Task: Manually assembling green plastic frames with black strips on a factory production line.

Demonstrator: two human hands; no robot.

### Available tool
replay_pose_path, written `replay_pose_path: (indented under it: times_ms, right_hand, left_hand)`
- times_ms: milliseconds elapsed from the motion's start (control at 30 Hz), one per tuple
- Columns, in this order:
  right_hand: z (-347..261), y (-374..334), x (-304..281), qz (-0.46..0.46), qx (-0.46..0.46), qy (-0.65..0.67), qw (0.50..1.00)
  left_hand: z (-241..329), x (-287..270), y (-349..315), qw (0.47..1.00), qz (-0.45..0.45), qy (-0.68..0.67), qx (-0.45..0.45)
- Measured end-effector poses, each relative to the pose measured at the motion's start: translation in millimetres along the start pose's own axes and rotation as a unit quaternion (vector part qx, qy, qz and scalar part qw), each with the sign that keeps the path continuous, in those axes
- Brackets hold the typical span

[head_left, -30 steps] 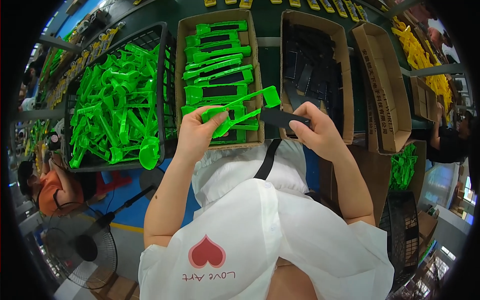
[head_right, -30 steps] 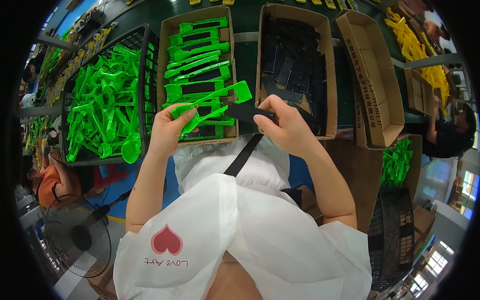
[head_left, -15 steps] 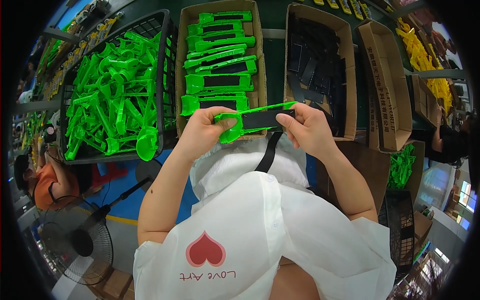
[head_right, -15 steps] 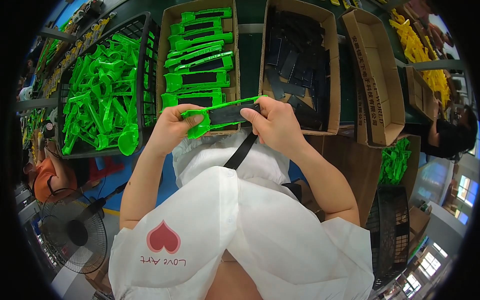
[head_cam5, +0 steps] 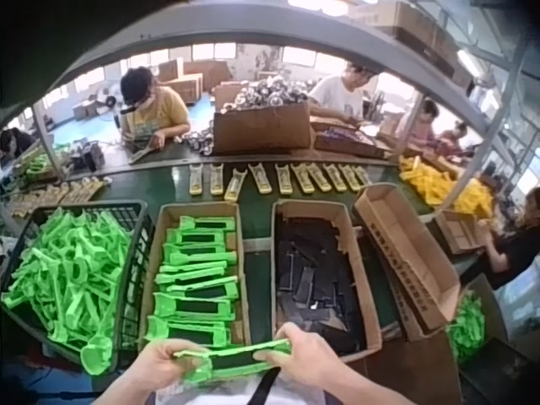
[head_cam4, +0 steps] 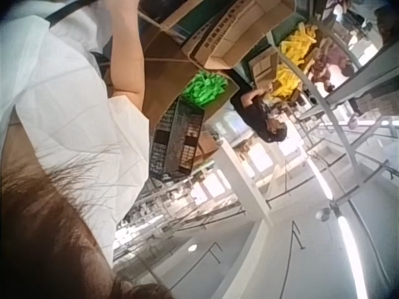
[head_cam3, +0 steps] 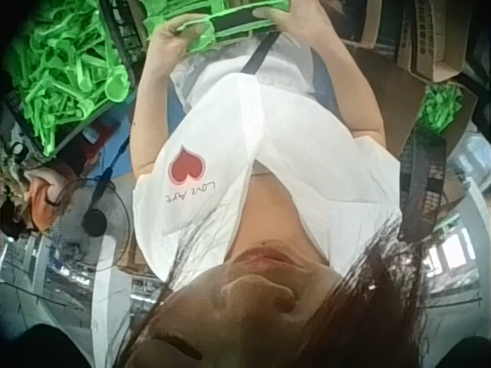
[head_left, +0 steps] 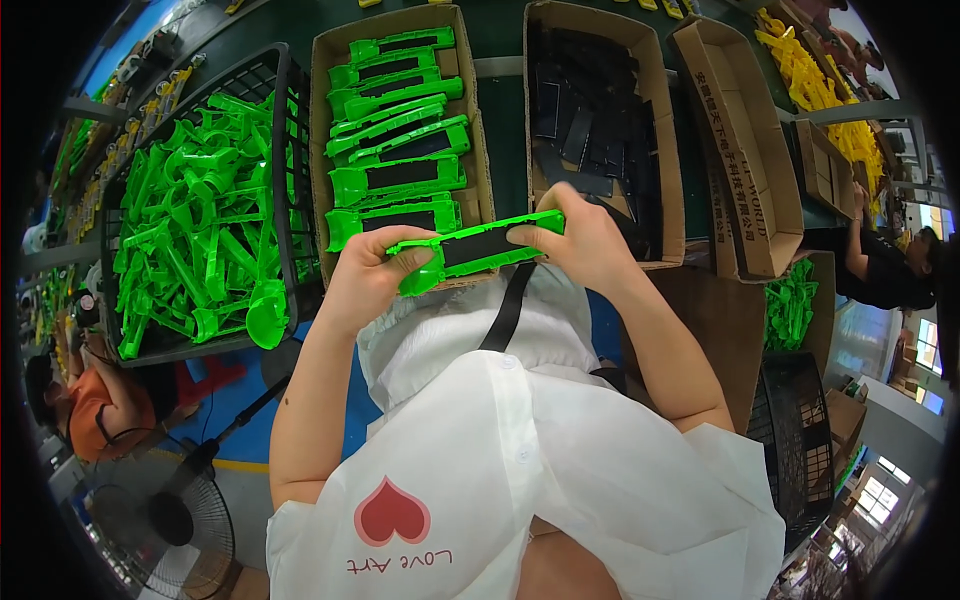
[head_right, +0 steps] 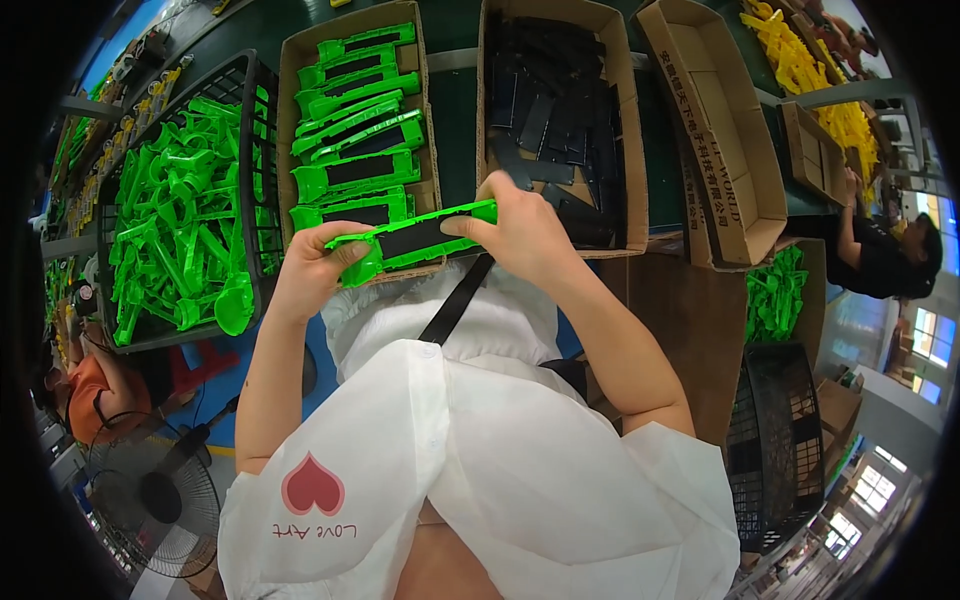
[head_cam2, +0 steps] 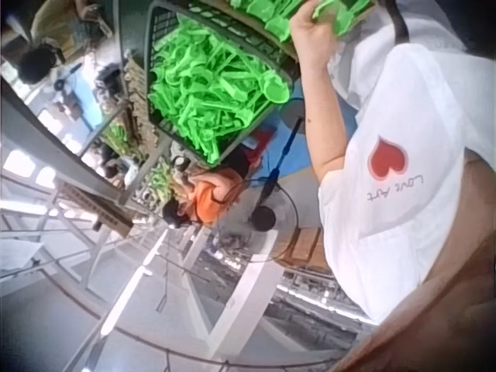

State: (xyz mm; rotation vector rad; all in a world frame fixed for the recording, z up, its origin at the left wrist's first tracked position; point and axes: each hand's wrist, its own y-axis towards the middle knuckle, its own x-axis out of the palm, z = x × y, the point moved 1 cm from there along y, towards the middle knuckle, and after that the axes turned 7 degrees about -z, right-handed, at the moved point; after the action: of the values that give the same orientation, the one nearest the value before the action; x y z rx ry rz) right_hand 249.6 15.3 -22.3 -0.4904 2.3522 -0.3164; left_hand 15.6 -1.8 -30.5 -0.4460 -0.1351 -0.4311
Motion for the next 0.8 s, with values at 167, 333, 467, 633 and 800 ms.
replay_pose_path:
  times_ms: [167,333,467,633,800]
  right_hand:
    - [5.6,-3.2,8.3,-0.007,0.010,0.024,1.000]
    - [4.3,1.1,21.9,0.070,-0.072,-0.007,0.995]
    - [7.8,3.4,24.0,0.067,-0.082,0.012,0.994]
    - [17.0,9.2,37.9,0.015,-0.118,0.162,0.980]
    - [17.2,25.0,29.8,-0.079,-0.028,0.369,0.926]
  left_hand:
    - [16.2,22.5,5.2,0.867,-0.006,0.494,0.063]
    - [17.1,47.6,27.3,0.777,0.047,0.627,-0.012]
    - [11.6,48.1,35.9,0.809,0.090,0.578,0.067]
    - [7.7,43.3,37.3,0.768,0.113,0.618,0.126]
    - [19.8,-15.8,60.2,0.687,0.172,0.681,0.185]
